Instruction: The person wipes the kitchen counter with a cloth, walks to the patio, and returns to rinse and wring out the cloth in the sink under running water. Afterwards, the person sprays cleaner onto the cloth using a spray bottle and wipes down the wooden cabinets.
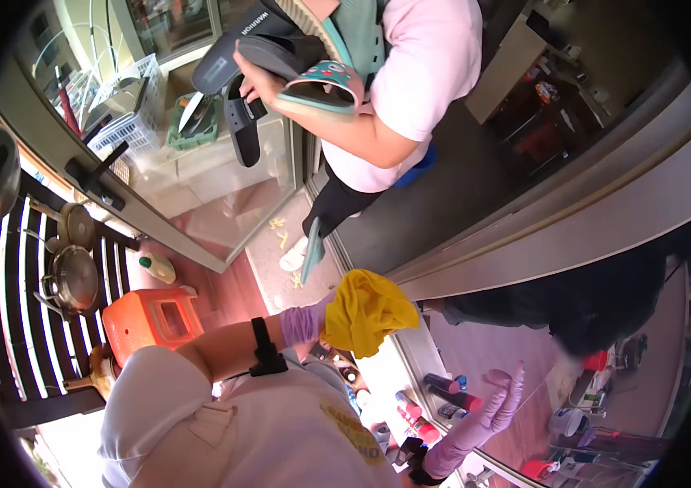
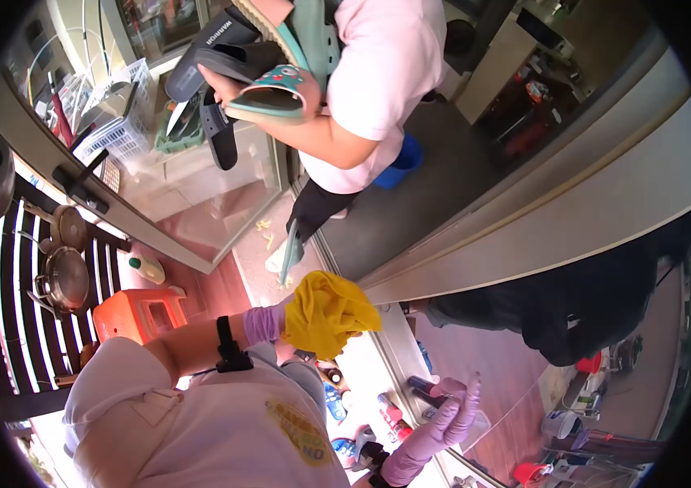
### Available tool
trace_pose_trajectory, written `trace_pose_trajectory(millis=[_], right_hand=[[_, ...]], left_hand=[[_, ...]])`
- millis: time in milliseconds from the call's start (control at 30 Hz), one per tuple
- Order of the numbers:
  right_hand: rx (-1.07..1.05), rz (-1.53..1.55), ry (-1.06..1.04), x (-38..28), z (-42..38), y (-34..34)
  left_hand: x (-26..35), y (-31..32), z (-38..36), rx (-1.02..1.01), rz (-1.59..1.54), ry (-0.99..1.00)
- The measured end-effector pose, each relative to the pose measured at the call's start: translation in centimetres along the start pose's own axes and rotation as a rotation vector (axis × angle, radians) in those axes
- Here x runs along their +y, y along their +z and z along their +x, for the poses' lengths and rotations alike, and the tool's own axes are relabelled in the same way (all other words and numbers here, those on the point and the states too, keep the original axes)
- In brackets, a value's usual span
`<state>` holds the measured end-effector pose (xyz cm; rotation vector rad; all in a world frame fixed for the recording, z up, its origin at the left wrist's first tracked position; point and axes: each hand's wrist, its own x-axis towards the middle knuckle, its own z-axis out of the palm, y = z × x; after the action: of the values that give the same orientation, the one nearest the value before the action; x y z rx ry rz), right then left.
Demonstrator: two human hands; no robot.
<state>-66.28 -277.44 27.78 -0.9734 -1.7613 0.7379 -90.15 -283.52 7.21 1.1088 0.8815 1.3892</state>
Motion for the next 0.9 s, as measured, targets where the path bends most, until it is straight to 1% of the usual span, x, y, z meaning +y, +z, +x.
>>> trace_pose_trajectory(millis=[33, 67, 100, 133, 167, 233, 267, 300, 333, 367, 400, 433, 467, 500, 567, 600, 667, 700, 767, 800, 867, 900], right_hand=[[0.056, -0.097, -0.129, 0.4, 0.5, -1.0], [0.117, -0.138, -0.153, 0.9, 0.6, -1.8], [0.096, -0.137, -0.150, 1.2, 0.8, -2.4], [0.165, -0.168, -0.156, 1.6, 0.8, -3.1], [0.237, -0.199, -0.164, 2.0, 1.0, -3.9], [0.243, -0.253, -0.179, 3.0, 1.7, -5.5], [0.316, -0.302, -0.295, 3.4, 2.3, -6.1], [0.392, -0.349, -0.412, 3.7, 2.7, -6.7], [0.453, -0.378, -0.472, 3.9, 3.4, -7.0], [0.451, -0.380, -0.474, 4.9, 4.0, -7.1], [0.601, -0.363, -0.568, 6.4, 4.7, -7.3], [0.752, -0.341, -0.661, 7.0, 5.4, -7.3], [0.752, -0.340, -0.664, 7.2, 5.6, -7.4], [0.708, -0.374, -0.711, 7.1, 5.8, -7.4], [0.624, -0.434, -0.816, 6.7, 6.6, -7.4], [0.582, -0.463, -0.868, 6.5, 7.3, -7.4], [0.581, -0.531, -0.945, 5.7, 7.8, -6.5], [0.565, -0.535, -0.961, 5.5, 7.8, -6.4], [0.541, -0.527, -0.978, 5.2, 7.5, -6.3], [0.529, -0.518, -0.983, 5.2, 7.4, -6.3], [0.506, -0.495, -0.987, 5.3, 7.1, -6.3], [0.495, -0.481, -0.990, 5.2, 7.0, -6.2]], left_hand=[[0.6, 1.0, 0.6, 0.013, -0.011, -0.006], [1.1, 1.6, 1.1, 0.005, -0.450, -0.107], [1.7, 2.1, 1.6, -0.001, -0.891, -0.200], [2.3, 2.6, 2.3, -0.095, -1.347, -0.254], [2.6, 3.0, 2.9, -0.080, -1.358, -0.243], [3.0, 3.7, 3.8, -0.150, -1.496, -0.188], [3.1, 4.0, 4.4, -0.167, -1.461, -0.136], [2.2, 3.9, 5.0, -0.165, -1.463, -0.134], [1.6, 3.8, 6.0, -0.046, -1.025, -0.030], [1.0, 3.7, 6.5, 0.065, -0.585, 0.066], [0.5, 3.6, 6.9, 0.065, -0.589, 0.069], [1.3, 3.6, 7.2, 0.098, -0.612, 0.070], [2.0, 3.3, 7.3, 0.130, -0.633, 0.070], [2.5, 2.9, 7.5, 0.129, -0.633, 0.072], [3.6, 2.2, 8.2, 0.208, 0.867, 0.355], [4.1, 2.1, 8.5, 0.213, 0.869, 0.363], [5.1, 1.4, 8.0, 0.230, 1.129, 0.415], [4.7, 0.8, 7.6, 0.236, 1.129, 0.422], [3.3, -0.3, 7.0, 0.293, 0.273, 0.245], [3.0, -1.1, 6.8, 0.322, 0.220, 0.218], [3.5, -1.5, 6.5, 0.366, 0.446, 0.201], [3.8, -1.9, 6.2, 0.392, 0.508, 0.184]])
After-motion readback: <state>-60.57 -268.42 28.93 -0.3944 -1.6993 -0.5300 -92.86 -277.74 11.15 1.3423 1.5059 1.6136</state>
